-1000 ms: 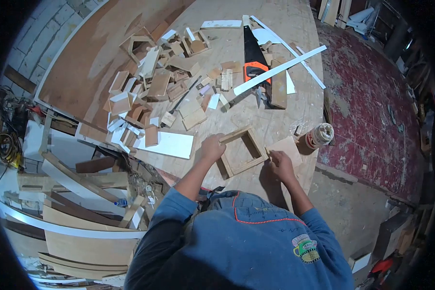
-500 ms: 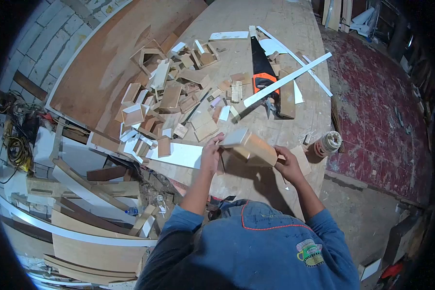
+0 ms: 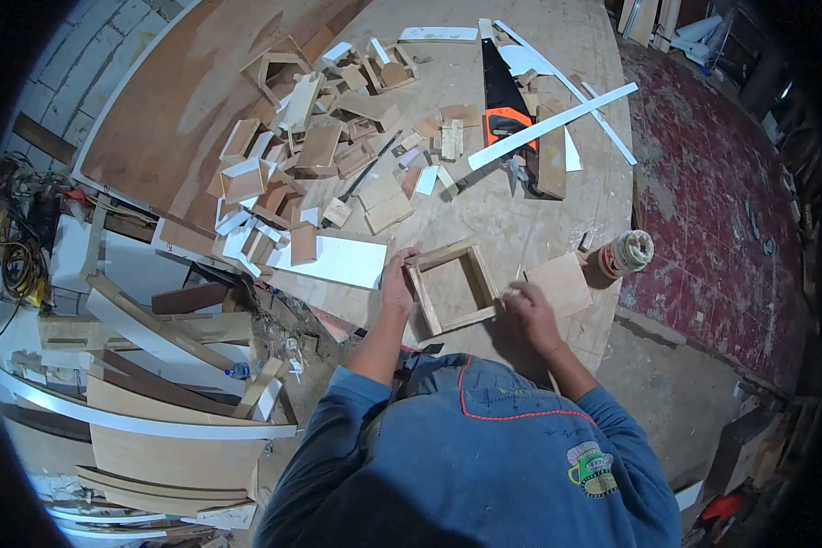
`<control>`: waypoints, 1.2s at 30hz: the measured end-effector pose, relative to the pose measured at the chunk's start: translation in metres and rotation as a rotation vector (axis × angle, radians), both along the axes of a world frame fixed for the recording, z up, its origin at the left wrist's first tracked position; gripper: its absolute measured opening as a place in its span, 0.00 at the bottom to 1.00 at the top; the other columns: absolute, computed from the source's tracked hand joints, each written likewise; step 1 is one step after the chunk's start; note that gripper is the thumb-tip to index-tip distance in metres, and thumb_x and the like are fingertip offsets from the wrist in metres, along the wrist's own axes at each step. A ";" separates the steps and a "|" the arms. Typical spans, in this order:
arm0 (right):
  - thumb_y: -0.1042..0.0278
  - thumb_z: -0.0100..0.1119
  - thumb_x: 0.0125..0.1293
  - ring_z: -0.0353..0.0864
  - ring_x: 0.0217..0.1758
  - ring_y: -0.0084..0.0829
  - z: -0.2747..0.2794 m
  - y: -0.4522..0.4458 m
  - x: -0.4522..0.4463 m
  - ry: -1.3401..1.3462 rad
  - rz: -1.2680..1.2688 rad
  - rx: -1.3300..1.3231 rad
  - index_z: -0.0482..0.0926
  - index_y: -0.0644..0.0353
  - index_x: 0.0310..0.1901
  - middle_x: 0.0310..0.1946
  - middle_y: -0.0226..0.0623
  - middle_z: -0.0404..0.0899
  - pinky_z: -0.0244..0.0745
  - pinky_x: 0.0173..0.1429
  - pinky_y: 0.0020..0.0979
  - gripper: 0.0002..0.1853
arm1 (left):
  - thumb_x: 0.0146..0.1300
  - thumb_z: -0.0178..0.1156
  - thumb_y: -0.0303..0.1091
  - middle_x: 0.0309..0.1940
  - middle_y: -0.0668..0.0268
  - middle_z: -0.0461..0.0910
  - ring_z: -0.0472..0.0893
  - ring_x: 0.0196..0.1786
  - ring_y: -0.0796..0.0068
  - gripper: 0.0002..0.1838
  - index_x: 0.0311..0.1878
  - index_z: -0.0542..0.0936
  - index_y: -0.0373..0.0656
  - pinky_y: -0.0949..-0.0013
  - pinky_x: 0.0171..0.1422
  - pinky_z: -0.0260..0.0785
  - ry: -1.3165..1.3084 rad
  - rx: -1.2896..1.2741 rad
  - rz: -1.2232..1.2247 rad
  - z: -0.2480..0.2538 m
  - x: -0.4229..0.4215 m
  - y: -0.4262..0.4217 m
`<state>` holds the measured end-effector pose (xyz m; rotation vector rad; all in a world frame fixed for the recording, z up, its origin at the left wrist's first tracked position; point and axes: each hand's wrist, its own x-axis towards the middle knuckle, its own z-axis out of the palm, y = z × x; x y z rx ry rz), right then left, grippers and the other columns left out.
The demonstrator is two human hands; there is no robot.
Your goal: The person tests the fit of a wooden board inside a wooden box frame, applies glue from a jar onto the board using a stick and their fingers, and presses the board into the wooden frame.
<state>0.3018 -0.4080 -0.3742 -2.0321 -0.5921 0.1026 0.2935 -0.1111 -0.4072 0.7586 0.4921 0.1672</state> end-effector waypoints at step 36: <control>0.77 0.60 0.49 0.80 0.41 0.44 0.102 -0.067 0.003 -0.124 -0.497 -0.417 0.82 0.55 0.41 0.37 0.43 0.78 0.74 0.45 0.37 0.15 | 0.53 0.63 0.43 0.33 0.60 0.84 0.84 0.33 0.70 0.19 0.46 0.83 0.44 0.67 0.42 0.74 -0.594 1.923 -0.809 0.398 -0.098 -0.024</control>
